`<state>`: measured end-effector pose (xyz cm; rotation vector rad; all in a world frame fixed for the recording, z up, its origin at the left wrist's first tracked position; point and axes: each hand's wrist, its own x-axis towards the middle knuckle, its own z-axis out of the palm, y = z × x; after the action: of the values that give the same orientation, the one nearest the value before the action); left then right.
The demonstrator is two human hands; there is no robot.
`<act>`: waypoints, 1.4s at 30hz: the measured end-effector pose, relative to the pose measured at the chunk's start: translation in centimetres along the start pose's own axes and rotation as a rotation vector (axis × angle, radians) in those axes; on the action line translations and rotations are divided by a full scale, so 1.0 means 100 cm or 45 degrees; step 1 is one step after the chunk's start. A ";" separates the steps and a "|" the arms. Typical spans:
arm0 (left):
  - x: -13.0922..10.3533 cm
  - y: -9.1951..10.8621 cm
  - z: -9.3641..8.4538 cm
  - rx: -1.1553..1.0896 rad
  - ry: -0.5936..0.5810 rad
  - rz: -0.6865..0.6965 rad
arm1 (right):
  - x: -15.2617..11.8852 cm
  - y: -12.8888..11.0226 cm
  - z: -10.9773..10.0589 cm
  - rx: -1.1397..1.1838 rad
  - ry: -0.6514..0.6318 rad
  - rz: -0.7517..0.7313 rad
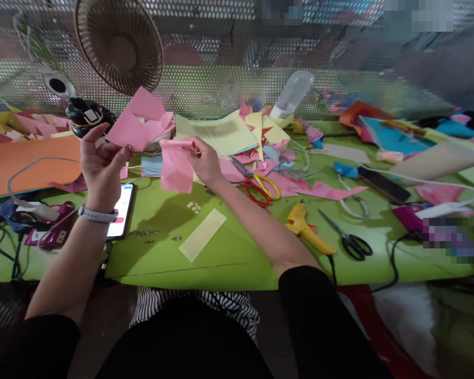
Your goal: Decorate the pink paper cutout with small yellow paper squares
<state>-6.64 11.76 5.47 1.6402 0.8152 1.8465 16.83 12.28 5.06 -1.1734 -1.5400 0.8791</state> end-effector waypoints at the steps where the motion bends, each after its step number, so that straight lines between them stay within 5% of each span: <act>1: 0.000 0.000 0.000 0.001 -0.006 -0.002 | -0.004 -0.001 0.002 -0.024 0.030 -0.078; 4: 0.000 -0.002 0.000 0.008 -0.009 0.014 | -0.026 0.001 0.008 -0.138 -0.022 -0.324; 9: -0.001 -0.006 0.000 0.011 -0.031 0.021 | -0.060 0.015 0.018 -0.285 -0.634 -0.314; 14: -0.004 -0.008 0.003 0.012 -0.059 -0.013 | -0.058 0.018 0.029 -0.623 -0.485 0.059; 17: -0.006 -0.009 0.005 0.009 -0.070 -0.025 | -0.050 0.019 0.037 -0.902 -0.454 -0.107; 22: -0.010 -0.009 0.008 0.021 -0.074 -0.046 | -0.054 0.024 0.043 -0.977 -0.921 -0.473; 28: -0.011 -0.007 0.012 0.006 -0.074 -0.061 | -0.070 0.015 0.045 -0.974 -1.051 -0.342; 33: -0.011 -0.009 0.011 0.021 -0.080 -0.088 | -0.064 0.005 0.066 -0.969 -1.159 -0.294; 38: -0.011 -0.012 0.012 0.004 -0.102 -0.040 | -0.033 0.004 0.061 -0.647 -1.017 -0.200; 42: -0.011 -0.012 0.014 0.020 -0.168 -0.020 | -0.015 0.012 0.003 -0.440 -0.375 -0.179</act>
<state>-5.13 11.86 3.92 1.7396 0.7848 1.7053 16.90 11.13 3.42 -1.1949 -2.0513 0.7333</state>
